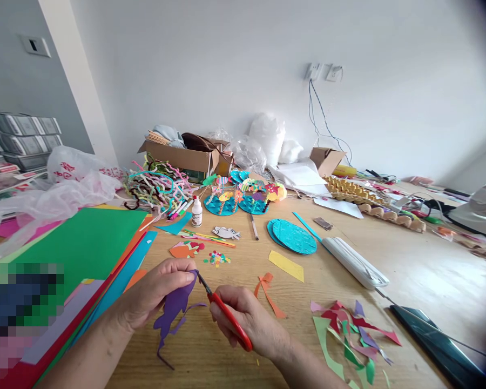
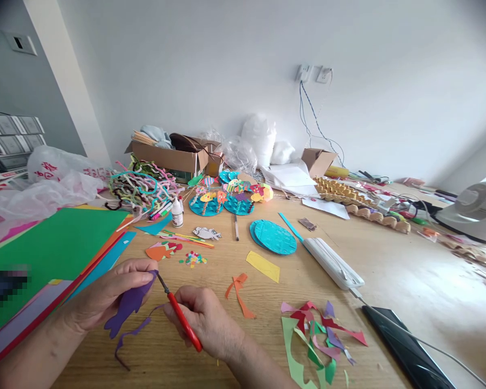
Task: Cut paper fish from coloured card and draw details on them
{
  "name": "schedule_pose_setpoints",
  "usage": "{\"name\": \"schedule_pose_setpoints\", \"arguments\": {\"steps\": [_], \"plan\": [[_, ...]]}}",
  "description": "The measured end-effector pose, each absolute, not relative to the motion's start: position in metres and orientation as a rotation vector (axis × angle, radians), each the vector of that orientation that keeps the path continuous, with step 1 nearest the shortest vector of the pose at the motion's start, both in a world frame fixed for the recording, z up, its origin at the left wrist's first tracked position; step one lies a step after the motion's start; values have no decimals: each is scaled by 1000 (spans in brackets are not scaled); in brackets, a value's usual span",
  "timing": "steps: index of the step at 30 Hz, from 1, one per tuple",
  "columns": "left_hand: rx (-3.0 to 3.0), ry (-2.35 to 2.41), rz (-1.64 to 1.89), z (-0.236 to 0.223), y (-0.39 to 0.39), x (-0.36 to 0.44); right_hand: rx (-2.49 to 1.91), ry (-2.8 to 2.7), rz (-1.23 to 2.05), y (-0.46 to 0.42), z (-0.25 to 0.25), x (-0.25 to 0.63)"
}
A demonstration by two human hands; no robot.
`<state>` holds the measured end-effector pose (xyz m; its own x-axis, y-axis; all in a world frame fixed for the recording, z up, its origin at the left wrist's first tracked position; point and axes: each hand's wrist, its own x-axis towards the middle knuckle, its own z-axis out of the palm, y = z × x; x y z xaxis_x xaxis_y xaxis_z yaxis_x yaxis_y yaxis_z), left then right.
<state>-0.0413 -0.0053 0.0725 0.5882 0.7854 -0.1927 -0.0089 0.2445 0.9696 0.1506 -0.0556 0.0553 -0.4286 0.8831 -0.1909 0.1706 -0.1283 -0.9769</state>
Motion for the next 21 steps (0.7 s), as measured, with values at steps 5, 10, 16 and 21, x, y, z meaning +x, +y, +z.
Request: {"name": "schedule_pose_setpoints", "arguments": {"steps": [5,10,16,21], "plan": [[1237,803,619,70,-6,-41,-1123,-1589,1670,-55,57,151],[1254,816,618,73,-7,-39,-1086,-1581,1673,-56,59,150],[1253,830,636,74,-9,-36,-1119,-1548,1675,-56,58,149],[1259,814,627,73,-8,-38,-1103,-1528,1700,-56,58,149]]}}
